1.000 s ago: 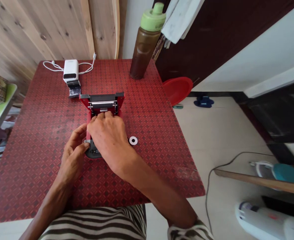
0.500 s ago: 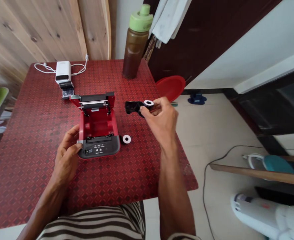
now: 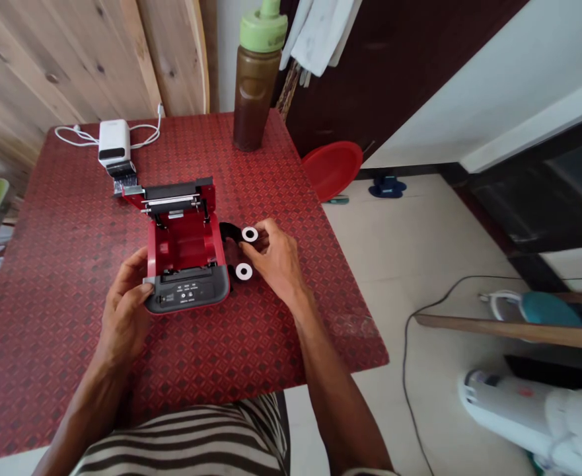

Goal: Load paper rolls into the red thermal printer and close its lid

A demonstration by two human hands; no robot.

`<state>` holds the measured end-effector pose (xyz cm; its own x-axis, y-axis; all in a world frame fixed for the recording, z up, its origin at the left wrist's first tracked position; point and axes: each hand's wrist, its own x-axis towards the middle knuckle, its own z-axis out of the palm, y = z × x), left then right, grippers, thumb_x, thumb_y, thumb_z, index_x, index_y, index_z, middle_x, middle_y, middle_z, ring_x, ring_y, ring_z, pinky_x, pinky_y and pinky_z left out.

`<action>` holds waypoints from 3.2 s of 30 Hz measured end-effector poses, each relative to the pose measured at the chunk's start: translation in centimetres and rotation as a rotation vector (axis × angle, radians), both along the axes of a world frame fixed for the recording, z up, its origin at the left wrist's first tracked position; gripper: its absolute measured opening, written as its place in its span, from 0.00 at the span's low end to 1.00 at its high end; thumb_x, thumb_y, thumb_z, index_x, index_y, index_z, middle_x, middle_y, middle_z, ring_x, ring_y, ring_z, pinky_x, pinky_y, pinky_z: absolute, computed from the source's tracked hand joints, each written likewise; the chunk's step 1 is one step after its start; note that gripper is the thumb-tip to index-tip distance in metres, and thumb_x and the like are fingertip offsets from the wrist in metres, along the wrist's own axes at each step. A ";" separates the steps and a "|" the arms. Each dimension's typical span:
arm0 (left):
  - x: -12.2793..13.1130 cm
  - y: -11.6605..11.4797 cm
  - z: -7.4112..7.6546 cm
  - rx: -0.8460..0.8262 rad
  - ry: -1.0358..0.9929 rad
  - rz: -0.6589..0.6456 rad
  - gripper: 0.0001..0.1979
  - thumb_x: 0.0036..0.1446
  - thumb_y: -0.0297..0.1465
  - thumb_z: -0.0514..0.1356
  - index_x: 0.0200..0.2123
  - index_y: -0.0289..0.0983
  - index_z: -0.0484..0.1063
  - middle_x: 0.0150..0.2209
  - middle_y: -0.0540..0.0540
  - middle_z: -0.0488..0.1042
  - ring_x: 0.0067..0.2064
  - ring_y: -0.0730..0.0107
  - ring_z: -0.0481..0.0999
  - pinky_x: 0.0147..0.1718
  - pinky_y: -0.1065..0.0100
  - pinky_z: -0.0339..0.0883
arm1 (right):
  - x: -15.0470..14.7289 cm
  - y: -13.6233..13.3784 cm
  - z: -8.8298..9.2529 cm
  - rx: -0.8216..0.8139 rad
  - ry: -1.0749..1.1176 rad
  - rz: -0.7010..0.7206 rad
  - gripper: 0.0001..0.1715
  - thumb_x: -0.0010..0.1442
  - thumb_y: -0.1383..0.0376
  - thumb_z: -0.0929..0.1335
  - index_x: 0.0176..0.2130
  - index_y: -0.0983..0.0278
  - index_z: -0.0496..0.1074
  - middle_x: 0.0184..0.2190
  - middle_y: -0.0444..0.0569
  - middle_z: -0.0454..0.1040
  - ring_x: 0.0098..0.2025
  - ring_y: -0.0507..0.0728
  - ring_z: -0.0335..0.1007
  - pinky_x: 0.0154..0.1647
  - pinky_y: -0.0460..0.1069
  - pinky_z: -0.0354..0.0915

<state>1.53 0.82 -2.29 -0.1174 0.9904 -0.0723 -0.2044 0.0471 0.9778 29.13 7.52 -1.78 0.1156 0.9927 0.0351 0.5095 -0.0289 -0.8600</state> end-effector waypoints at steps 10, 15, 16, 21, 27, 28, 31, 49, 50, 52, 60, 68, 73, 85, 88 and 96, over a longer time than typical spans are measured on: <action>0.1 0.0 0.2 -0.005 0.012 0.010 0.29 0.62 0.41 0.73 0.65 0.48 0.80 0.67 0.44 0.81 0.72 0.44 0.77 0.72 0.45 0.69 | 2.9 -4.6 0.6 -0.057 0.003 -0.019 0.21 0.64 0.57 0.75 0.56 0.58 0.80 0.49 0.55 0.88 0.41 0.63 0.86 0.44 0.60 0.81; 0.1 -0.1 0.3 -0.030 -0.008 0.024 0.27 0.62 0.39 0.73 0.64 0.50 0.80 0.68 0.46 0.80 0.74 0.46 0.74 0.75 0.47 0.66 | 1.7 -7.7 1.1 -0.091 -0.029 0.119 0.24 0.63 0.62 0.77 0.58 0.56 0.81 0.54 0.53 0.87 0.41 0.61 0.83 0.47 0.61 0.80; 0.1 0.0 0.3 -0.033 -0.007 0.027 0.27 0.62 0.39 0.73 0.64 0.50 0.80 0.68 0.46 0.80 0.74 0.46 0.74 0.75 0.46 0.66 | 1.1 -7.8 0.9 -0.066 -0.031 0.122 0.24 0.63 0.63 0.77 0.58 0.56 0.80 0.54 0.53 0.87 0.43 0.62 0.83 0.50 0.62 0.80; 0.1 0.0 0.4 -0.053 0.011 0.035 0.30 0.59 0.42 0.74 0.64 0.48 0.80 0.67 0.44 0.81 0.72 0.43 0.76 0.73 0.44 0.69 | -1.0 -7.1 -0.4 0.023 -0.052 0.062 0.11 0.64 0.64 0.75 0.48 0.56 0.80 0.47 0.53 0.87 0.50 0.67 0.84 0.55 0.64 0.79; 0.2 -0.1 0.6 -0.073 -0.006 0.031 0.30 0.59 0.41 0.74 0.64 0.48 0.79 0.67 0.43 0.81 0.71 0.44 0.78 0.70 0.44 0.72 | 0.9 -7.9 1.6 -0.030 0.197 -0.030 0.14 0.65 0.58 0.77 0.51 0.55 0.79 0.50 0.50 0.87 0.52 0.63 0.86 0.57 0.62 0.81; 0.2 -0.1 0.6 -0.075 -0.012 0.028 0.30 0.59 0.41 0.74 0.65 0.48 0.79 0.67 0.43 0.81 0.71 0.44 0.78 0.71 0.44 0.71 | 1.3 -8.1 2.6 -0.037 0.244 -0.029 0.15 0.65 0.59 0.77 0.51 0.55 0.79 0.51 0.50 0.87 0.53 0.63 0.86 0.59 0.62 0.81; 0.2 -0.2 0.5 -0.074 -0.023 0.013 0.31 0.60 0.41 0.73 0.67 0.47 0.78 0.69 0.42 0.80 0.71 0.45 0.77 0.71 0.44 0.70 | 1.9 -8.2 5.7 -0.049 0.259 0.064 0.15 0.65 0.59 0.78 0.51 0.56 0.80 0.51 0.50 0.87 0.53 0.63 0.85 0.58 0.61 0.81; 0.6 -0.5 1.6 -0.089 -0.012 -0.023 0.30 0.63 0.40 0.71 0.67 0.46 0.76 0.66 0.40 0.82 0.66 0.45 0.81 0.60 0.47 0.78 | -9.2 -0.1 10.4 0.151 -0.918 0.590 0.13 0.72 0.77 0.69 0.47 0.64 0.81 0.42 0.57 0.86 0.50 0.67 0.82 0.48 0.58 0.71; 0.6 -0.5 1.7 -0.093 -0.015 -0.021 0.30 0.63 0.40 0.71 0.67 0.46 0.76 0.66 0.40 0.82 0.65 0.46 0.82 0.60 0.48 0.78 | -9.4 -0.1 10.4 0.166 -0.940 0.596 0.14 0.71 0.78 0.69 0.46 0.63 0.81 0.41 0.56 0.86 0.49 0.67 0.82 0.47 0.58 0.71; 0.6 -0.5 1.7 -0.098 -0.020 -0.021 0.30 0.63 0.40 0.71 0.67 0.46 0.76 0.65 0.40 0.82 0.63 0.47 0.83 0.59 0.48 0.79 | -9.8 0.0 10.4 0.180 -0.966 0.591 0.15 0.69 0.79 0.70 0.46 0.62 0.81 0.40 0.56 0.87 0.48 0.67 0.82 0.46 0.57 0.69; 0.6 -0.6 1.8 -0.096 -0.014 -0.038 0.30 0.64 0.41 0.71 0.68 0.46 0.75 0.64 0.40 0.83 0.62 0.47 0.83 0.59 0.48 0.79 | -10.3 1.4 8.7 0.107 -0.937 0.571 0.15 0.65 0.79 0.72 0.44 0.61 0.82 0.39 0.57 0.87 0.48 0.68 0.83 0.48 0.58 0.70; 0.5 -0.7 1.7 -0.104 -0.035 -0.035 0.31 0.64 0.40 0.71 0.68 0.45 0.75 0.65 0.41 0.83 0.58 0.49 0.85 0.57 0.49 0.80 | -10.7 2.8 8.2 0.038 -0.995 0.585 0.14 0.70 0.75 0.70 0.41 0.62 0.86 0.39 0.58 0.88 0.44 0.67 0.84 0.48 0.59 0.72; 0.6 -0.6 1.8 -0.097 -0.013 -0.039 0.30 0.64 0.40 0.70 0.68 0.46 0.74 0.65 0.40 0.82 0.60 0.47 0.85 0.60 0.47 0.79 | -10.8 2.6 8.4 0.005 -0.992 0.607 0.16 0.71 0.76 0.68 0.43 0.63 0.86 0.41 0.60 0.89 0.49 0.70 0.85 0.55 0.63 0.75; 0.4 -0.7 1.6 -0.081 -0.013 -0.036 0.29 0.66 0.39 0.71 0.69 0.45 0.75 0.65 0.41 0.83 0.66 0.46 0.82 0.60 0.50 0.78 | -6.0 0.0 9.7 0.147 -0.450 0.753 0.16 0.75 0.76 0.70 0.38 0.61 0.85 0.46 0.50 0.90 0.51 0.61 0.83 0.58 0.56 0.76; 0.5 -0.7 1.6 -0.079 -0.024 -0.028 0.30 0.64 0.40 0.72 0.68 0.44 0.76 0.67 0.40 0.82 0.71 0.44 0.77 0.59 0.51 0.79 | -5.7 0.4 9.2 0.131 -0.433 0.799 0.18 0.76 0.74 0.70 0.36 0.61 0.84 0.43 0.50 0.89 0.49 0.61 0.81 0.56 0.56 0.75; 0.4 -0.4 1.6 -0.075 -0.020 -0.029 0.31 0.64 0.42 0.72 0.68 0.45 0.76 0.67 0.40 0.81 0.69 0.43 0.80 0.60 0.49 0.79 | -5.9 0.8 8.2 0.173 -0.361 0.835 0.18 0.77 0.76 0.68 0.49 0.61 0.85 0.50 0.50 0.88 0.52 0.60 0.82 0.58 0.56 0.74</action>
